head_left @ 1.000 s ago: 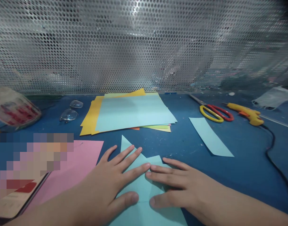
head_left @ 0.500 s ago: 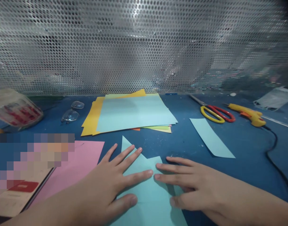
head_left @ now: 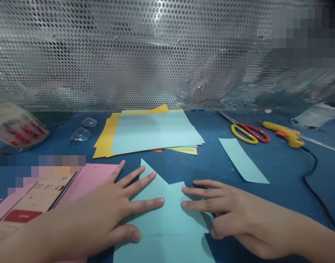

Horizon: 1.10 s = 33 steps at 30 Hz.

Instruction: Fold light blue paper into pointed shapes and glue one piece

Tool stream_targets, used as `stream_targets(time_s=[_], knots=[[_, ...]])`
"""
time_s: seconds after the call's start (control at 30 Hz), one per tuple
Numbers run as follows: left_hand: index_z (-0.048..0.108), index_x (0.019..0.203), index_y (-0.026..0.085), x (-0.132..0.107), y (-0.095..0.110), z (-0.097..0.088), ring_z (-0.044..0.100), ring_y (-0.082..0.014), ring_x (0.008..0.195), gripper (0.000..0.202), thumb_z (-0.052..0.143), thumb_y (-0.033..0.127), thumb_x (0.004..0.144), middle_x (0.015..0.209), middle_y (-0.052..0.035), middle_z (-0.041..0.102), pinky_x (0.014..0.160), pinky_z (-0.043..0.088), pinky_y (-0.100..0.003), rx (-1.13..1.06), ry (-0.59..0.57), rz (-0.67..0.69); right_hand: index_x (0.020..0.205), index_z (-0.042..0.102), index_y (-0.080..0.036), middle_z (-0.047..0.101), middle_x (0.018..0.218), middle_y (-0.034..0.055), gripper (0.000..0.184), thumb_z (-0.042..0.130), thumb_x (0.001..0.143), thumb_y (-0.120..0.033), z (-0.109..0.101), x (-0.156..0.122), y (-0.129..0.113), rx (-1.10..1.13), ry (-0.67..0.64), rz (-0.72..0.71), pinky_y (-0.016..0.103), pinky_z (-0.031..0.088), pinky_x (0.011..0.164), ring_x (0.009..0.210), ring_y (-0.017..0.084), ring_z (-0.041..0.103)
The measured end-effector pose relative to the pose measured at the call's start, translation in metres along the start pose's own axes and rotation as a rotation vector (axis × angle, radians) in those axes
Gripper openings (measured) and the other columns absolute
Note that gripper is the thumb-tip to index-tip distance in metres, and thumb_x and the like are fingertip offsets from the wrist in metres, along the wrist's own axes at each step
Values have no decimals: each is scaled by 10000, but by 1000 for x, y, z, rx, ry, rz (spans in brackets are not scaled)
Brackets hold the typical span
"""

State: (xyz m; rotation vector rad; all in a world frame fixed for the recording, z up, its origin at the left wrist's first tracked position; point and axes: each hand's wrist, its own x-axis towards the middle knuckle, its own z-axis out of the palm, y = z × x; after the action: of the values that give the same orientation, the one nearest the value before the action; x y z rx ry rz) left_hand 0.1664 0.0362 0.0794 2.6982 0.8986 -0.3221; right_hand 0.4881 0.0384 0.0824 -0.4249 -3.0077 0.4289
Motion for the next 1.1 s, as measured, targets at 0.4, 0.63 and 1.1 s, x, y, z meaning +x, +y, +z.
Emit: stream_targets(time_s=[0.4, 0.63, 1.1], knots=[[6, 1536, 426, 2, -7, 6, 96, -480, 1449, 925, 552, 743, 861, 1620, -118, -60, 1019, 80, -828, -70, 121, -105, 735, 699, -247, 667, 1323, -27, 367, 484, 781, 47, 7, -6, 2, 376, 152, 197, 391, 394, 1127, 1324, 190, 531], [76, 1569, 328, 1, 2, 8, 159, -442, 1467, 1048, 655, 718, 788, 1612, -109, 188, 1024, -39, -829, -45, 138, -99, 1454, 462, -305, 551, 1403, 111, 762, 810, 777, -265, 19, 18, -18, 302, 141, 481, 483, 485, 1037, 1290, 273, 542], [572, 1142, 210, 10, 20, 10, 648, -166, 1160, 221, 595, 300, 941, 1122, 10, 734, 1219, -62, -367, 25, 492, 209, 1010, 652, -214, 737, 1076, 11, 113, 553, 983, -166, 40, 17, -14, -124, 446, 115, 377, 303, 1118, 1096, 148, 645]])
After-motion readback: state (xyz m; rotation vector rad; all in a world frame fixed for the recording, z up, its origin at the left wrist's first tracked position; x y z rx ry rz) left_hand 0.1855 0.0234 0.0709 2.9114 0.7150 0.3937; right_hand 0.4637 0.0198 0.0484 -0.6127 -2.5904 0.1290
